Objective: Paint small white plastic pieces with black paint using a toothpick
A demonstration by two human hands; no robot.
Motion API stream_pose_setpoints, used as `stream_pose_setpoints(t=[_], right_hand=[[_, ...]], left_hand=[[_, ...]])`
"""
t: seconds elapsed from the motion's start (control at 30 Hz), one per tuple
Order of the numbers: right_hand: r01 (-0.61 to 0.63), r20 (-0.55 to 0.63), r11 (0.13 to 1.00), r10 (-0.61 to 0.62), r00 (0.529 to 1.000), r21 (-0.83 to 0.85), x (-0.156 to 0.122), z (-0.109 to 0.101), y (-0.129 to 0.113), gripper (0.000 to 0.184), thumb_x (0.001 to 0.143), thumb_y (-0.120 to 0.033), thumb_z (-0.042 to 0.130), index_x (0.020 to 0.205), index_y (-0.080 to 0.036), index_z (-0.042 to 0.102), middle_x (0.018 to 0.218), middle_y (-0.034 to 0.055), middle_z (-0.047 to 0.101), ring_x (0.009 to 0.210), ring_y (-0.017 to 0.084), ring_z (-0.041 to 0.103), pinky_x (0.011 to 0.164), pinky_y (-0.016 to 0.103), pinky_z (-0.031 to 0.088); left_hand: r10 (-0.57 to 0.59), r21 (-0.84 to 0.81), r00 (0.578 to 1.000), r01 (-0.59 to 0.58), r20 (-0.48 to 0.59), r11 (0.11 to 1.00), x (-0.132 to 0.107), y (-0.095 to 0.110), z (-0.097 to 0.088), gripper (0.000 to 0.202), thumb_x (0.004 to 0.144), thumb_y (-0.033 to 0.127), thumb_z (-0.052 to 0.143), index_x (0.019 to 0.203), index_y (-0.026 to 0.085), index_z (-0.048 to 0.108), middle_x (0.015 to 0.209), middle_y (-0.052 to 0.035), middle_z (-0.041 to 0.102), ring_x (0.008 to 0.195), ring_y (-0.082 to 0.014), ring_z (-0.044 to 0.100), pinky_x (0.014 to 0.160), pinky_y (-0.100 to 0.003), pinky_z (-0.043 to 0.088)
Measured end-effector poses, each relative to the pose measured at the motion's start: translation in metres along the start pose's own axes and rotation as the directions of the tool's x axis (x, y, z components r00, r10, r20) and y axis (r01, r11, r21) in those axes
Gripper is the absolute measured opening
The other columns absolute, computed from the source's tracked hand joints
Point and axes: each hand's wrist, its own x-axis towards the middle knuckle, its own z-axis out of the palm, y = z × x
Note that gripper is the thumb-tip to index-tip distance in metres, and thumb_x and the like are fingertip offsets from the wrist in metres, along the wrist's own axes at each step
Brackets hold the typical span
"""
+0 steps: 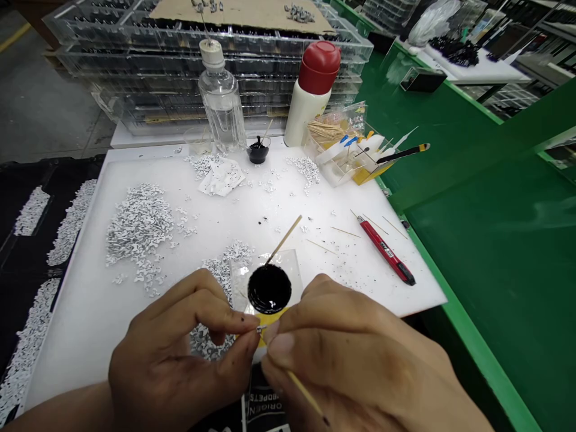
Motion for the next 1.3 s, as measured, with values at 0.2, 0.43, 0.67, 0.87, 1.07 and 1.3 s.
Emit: stream_pose_setpoints(t=[0.2, 0.43, 0.67, 0.87, 1.07, 1.3], right_hand=[[-0.059, -0.143, 0.998, 0.059, 0.988, 0.010, -0.009, 0.016, -0.005, 0.029, 0.073, -0.034, 0.095, 0.097, -0.032, 0.078, 0.092, 0.0059, 0.078, 0.082, 0.030, 0.079, 0.062, 0.042, 0.071], [-0.010, -0.044, 0.996, 0.006, 0.999, -0.090, -0.001, 0.005, 0.004, 0.031, 0.082, -0.018, 0.086, 0.110, -0.028, 0.076, 0.096, 0.0048, 0.079, 0.079, 0.023, 0.077, 0.060, 0.034, 0.069], [0.056, 0.077, 0.985, -0.044, 0.996, -0.165, 0.008, 0.000, 0.002, 0.025, 0.089, -0.009, 0.076, 0.112, -0.019, 0.073, 0.099, 0.0038, 0.078, 0.078, 0.013, 0.073, 0.057, 0.021, 0.063], [0.045, 0.090, 0.984, -0.030, 0.996, -0.170, 0.008, 0.000, 0.002, 0.027, 0.089, -0.009, 0.075, 0.114, -0.021, 0.073, 0.098, 0.0042, 0.078, 0.077, 0.016, 0.075, 0.057, 0.025, 0.065], [0.054, 0.117, 0.992, -0.041, 0.992, -0.115, 0.001, -0.006, 0.008, 0.042, 0.085, -0.003, 0.076, 0.123, -0.021, 0.071, 0.107, 0.0047, 0.078, 0.085, 0.017, 0.076, 0.066, 0.027, 0.069], [0.011, -0.001, 0.999, -0.011, 1.000, -0.040, -0.002, -0.003, 0.002, 0.022, 0.083, -0.024, 0.086, 0.103, -0.029, 0.079, 0.086, 0.0013, 0.077, 0.073, 0.021, 0.077, 0.063, 0.033, 0.070]], left_hand=[[0.003, 0.014, 1.000, -0.002, -0.012, 1.000, -0.001, 0.000, 0.001, 0.016, 0.079, 0.002, 0.070, 0.074, 0.017, 0.066, 0.057, 0.0041, 0.061, 0.050, -0.0091, 0.056, 0.045, -0.022, 0.048], [0.008, 0.021, 1.000, -0.008, -0.011, 1.000, 0.001, 0.000, 0.002, 0.016, 0.077, 0.000, 0.068, 0.071, 0.014, 0.067, 0.056, 0.0034, 0.060, 0.049, -0.0077, 0.057, 0.046, -0.020, 0.048], [0.013, 0.032, 1.000, -0.012, -0.026, 0.999, 0.001, 0.001, 0.002, 0.017, 0.079, 0.001, 0.068, 0.073, 0.017, 0.065, 0.056, 0.0049, 0.059, 0.048, -0.0082, 0.056, 0.044, -0.021, 0.048], [0.014, 0.026, 0.999, -0.013, -0.032, 1.000, 0.001, 0.001, 0.004, 0.017, 0.079, 0.002, 0.067, 0.073, 0.017, 0.065, 0.057, 0.0048, 0.060, 0.048, -0.0078, 0.055, 0.045, -0.021, 0.047], [0.011, 0.017, 1.000, -0.010, -0.028, 1.000, 0.000, 0.001, 0.002, 0.015, 0.078, 0.002, 0.069, 0.072, 0.015, 0.066, 0.057, 0.0035, 0.061, 0.049, -0.0081, 0.057, 0.046, -0.021, 0.048], [-0.002, -0.004, 1.000, 0.002, -0.024, 1.000, -0.001, -0.001, 0.002, 0.013, 0.079, 0.004, 0.072, 0.074, 0.015, 0.068, 0.058, 0.0034, 0.060, 0.050, -0.0085, 0.057, 0.046, -0.022, 0.047]])
